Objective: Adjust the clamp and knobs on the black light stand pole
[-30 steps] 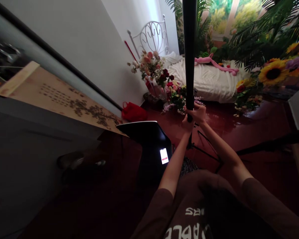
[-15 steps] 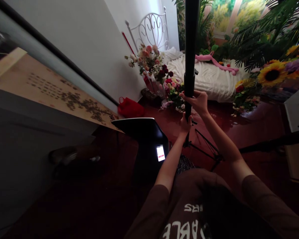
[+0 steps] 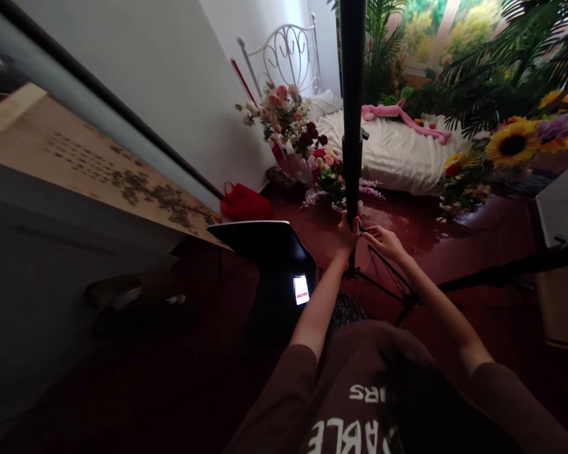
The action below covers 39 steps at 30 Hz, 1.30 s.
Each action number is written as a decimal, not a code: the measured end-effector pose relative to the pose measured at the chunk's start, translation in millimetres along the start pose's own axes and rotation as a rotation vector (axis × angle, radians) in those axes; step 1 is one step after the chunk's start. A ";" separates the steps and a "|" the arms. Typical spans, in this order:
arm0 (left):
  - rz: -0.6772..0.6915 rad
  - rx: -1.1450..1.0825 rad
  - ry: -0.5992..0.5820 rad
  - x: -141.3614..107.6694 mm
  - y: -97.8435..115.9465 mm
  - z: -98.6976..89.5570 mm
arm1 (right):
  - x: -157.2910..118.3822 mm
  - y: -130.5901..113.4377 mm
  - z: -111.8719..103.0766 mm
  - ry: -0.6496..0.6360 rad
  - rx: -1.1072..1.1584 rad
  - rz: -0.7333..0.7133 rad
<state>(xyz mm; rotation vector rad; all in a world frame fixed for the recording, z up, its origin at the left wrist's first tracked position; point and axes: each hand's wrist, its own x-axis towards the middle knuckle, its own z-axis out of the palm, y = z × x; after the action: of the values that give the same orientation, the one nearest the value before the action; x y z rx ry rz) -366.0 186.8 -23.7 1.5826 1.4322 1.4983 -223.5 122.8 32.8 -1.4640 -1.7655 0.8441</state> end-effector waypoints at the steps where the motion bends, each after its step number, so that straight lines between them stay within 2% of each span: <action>1: 0.004 0.000 0.002 0.1 0.7 -0.1 | -3.4 2.4 6.2 0.027 0.048 0.016; 4: 0.010 0.003 0.007 0.0 1.6 0.0 | -7.4 0.6 25.4 0.102 0.273 0.128; 8: 0.006 0.025 0.010 -0.3 -1.6 1.8 | -3.3 -11.4 40.5 0.085 0.736 0.436; 11: -0.008 0.046 0.028 -0.6 -5.8 4.2 | 1.8 -21.4 37.7 -0.024 1.106 0.609; 13: -0.022 0.050 0.045 -0.6 -7.9 5.7 | 4.4 -26.3 31.3 -0.109 1.288 0.627; 15: -0.025 0.046 0.054 -0.5 -8.7 6.3 | 5.6 -28.7 25.2 -0.150 1.356 0.646; 18: -0.012 0.031 0.049 -0.1 -6.9 5.6 | 3.3 -27.7 21.9 -0.164 1.233 0.750; 20: -0.004 0.013 0.039 -0.1 -4.5 4.5 | -1.0 -24.6 24.5 -0.066 1.040 0.763; 23: 0.000 -0.009 0.026 -0.5 -1.9 3.4 | -8.2 -17.6 31.4 0.152 0.774 0.609; 25: -0.003 -0.005 0.026 -0.8 -1.8 3.6 | -10.8 -11.9 35.5 0.207 0.663 0.467; 29: 0.000 0.011 0.037 -1.1 -3.7 5.0 | -10.2 -2.2 41.2 0.225 0.508 0.284; 35: 0.007 0.012 0.032 -1.9 -6.6 4.9 | -10.7 -2.9 44.7 0.298 0.336 0.204; 39: -0.008 0.008 0.035 -1.6 -6.4 4.2 | -10.7 -8.1 36.5 0.282 0.097 0.097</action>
<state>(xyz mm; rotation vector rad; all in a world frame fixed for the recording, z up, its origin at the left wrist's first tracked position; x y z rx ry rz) -363.9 188.4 -31.1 1.5609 1.4632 1.5245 -256.8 109.0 18.1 -1.5317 -1.4366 0.7213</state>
